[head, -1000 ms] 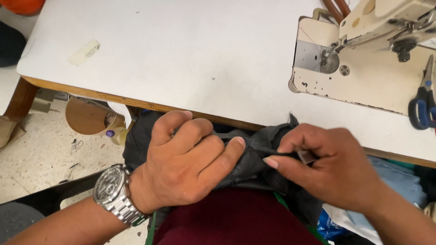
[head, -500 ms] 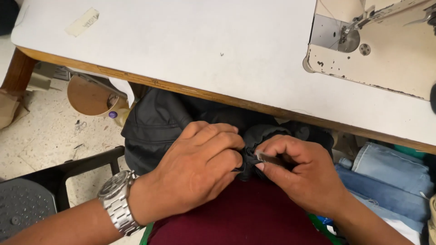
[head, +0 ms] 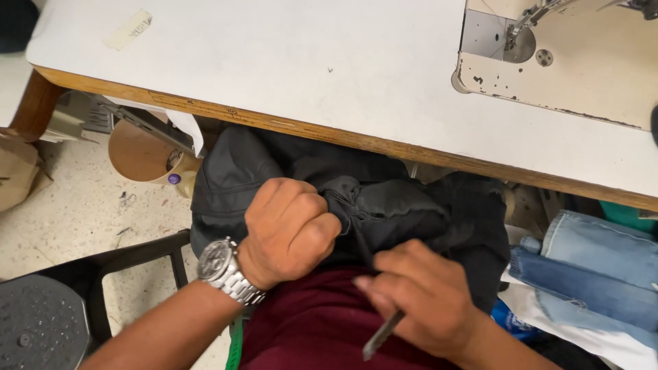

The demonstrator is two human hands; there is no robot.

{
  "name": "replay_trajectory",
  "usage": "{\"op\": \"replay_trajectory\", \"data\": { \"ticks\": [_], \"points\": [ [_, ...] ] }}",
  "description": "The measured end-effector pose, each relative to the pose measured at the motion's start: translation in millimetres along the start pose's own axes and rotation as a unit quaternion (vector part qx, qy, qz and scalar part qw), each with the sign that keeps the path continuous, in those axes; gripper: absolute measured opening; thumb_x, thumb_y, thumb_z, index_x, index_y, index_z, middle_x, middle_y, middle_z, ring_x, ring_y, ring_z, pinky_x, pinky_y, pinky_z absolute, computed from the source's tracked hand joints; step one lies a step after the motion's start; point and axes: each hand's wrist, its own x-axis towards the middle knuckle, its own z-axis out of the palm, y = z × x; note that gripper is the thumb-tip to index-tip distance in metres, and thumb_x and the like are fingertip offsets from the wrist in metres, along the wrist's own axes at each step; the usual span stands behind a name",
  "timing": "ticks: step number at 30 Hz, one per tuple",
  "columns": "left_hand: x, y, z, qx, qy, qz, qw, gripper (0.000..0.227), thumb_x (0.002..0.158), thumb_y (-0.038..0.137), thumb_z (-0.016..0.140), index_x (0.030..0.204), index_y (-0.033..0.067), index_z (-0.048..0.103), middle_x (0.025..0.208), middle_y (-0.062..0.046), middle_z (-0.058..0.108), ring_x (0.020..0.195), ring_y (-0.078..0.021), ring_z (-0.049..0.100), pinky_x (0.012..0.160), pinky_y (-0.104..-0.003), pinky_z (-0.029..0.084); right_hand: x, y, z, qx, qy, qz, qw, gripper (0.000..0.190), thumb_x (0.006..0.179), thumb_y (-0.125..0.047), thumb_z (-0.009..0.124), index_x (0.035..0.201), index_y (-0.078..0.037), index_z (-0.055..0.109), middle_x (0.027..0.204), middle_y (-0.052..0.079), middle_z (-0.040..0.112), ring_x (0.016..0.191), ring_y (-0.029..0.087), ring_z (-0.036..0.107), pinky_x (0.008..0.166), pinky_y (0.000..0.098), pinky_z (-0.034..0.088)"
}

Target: Using a small blade to carefully cut and remove stitches from a black garment at a sewing workstation.

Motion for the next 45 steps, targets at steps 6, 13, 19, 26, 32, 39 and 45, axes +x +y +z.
{"op": "replay_trajectory", "data": {
  "ticks": [6, 13, 19, 26, 32, 39, 45],
  "points": [
    [-24, 11, 9, -0.013, 0.049, -0.097, 0.994, 0.028, 0.081, -0.019, 0.05, 0.078, 0.0079, 0.043, 0.08, -0.01, 0.05, 0.066, -0.0257, 0.05, 0.055, -0.038, 0.036, 3, -7, 5, -0.044, -0.035, -0.052, 0.997, 0.01, 0.096, -0.008, 0.07, 0.093, 0.001, 0.07, 0.095, 0.017, 0.074, 0.08, 0.029, 0.071, 0.072, 0.0362, 0.062],
    [-20, 23, 1, -0.022, 0.068, -0.108, 0.992, 0.031, 0.085, -0.017, 0.055, 0.073, 0.0074, 0.041, 0.079, -0.01, 0.051, 0.066, -0.025, 0.051, 0.056, -0.036, 0.039, 18, 5, -3, -0.095, 0.061, 0.029, 0.993, 0.013, 0.092, -0.008, 0.077, 0.102, -0.001, 0.072, 0.101, 0.013, 0.068, 0.081, 0.025, 0.066, 0.073, 0.0325, 0.054],
    [-13, 33, -1, -0.011, 0.086, -0.104, 0.991, 0.03, 0.084, -0.017, 0.057, 0.071, 0.0064, 0.043, 0.077, -0.01, 0.05, 0.065, -0.0247, 0.052, 0.053, -0.034, 0.04, 25, 13, 8, 0.011, 0.019, 0.101, 0.995, 0.007, 0.095, -0.012, 0.07, 0.095, -0.004, 0.07, 0.094, 0.008, 0.07, 0.082, 0.021, 0.062, 0.076, 0.03, 0.051],
    [9, 52, -32, -0.135, -0.093, -0.265, 0.95, 0.008, 0.09, 0.016, 0.065, 0.088, 0.009, 0.067, 0.089, -0.004, 0.066, 0.08, -0.0216, 0.061, 0.073, -0.037, 0.043, 25, 27, -16, 0.117, -0.03, 0.209, 0.97, 0.023, 0.1, -0.027, 0.059, 0.099, -0.007, 0.072, 0.097, 0.006, 0.073, 0.09, 0.017, 0.071, 0.079, 0.0287, 0.054],
    [31, 24, -48, -0.285, -0.249, -0.364, 0.851, 0.022, 0.097, 0.033, 0.061, 0.104, 0.012, 0.066, 0.103, -0.002, 0.069, 0.085, -0.0157, 0.067, 0.063, -0.03, 0.054, 30, 42, -28, 0.193, -0.095, 0.152, 0.965, 0.024, 0.102, -0.03, 0.056, 0.103, -0.01, 0.07, 0.098, 0.006, 0.071, 0.092, 0.018, 0.07, 0.083, 0.0295, 0.057],
    [39, 15, -33, -0.343, -0.351, -0.418, 0.764, 0.017, 0.094, 0.014, 0.073, 0.078, 0.0143, 0.067, 0.079, 0.005, 0.064, 0.068, -0.0088, 0.057, 0.064, -0.027, 0.044, 30, 28, -40, 0.042, -0.014, 0.116, 0.992, 0.014, 0.092, -0.006, 0.075, 0.106, -0.007, 0.073, 0.107, 0.011, 0.068, 0.098, 0.02, 0.069, 0.085, 0.0282, 0.054],
    [37, 30, -26, -0.369, -0.325, -0.421, 0.762, 0.004, 0.092, 0.017, 0.074, 0.088, 0.0175, 0.076, 0.085, 0.006, 0.075, 0.081, -0.0083, 0.066, 0.073, -0.026, 0.053, 3, 6, -42, 0.035, -0.029, 0.156, 0.987, 0.017, 0.093, -0.007, 0.07, 0.11, -0.007, 0.071, 0.1, 0.008, 0.074, 0.089, 0.02, 0.071, 0.081, 0.0303, 0.056]
  ]
}}
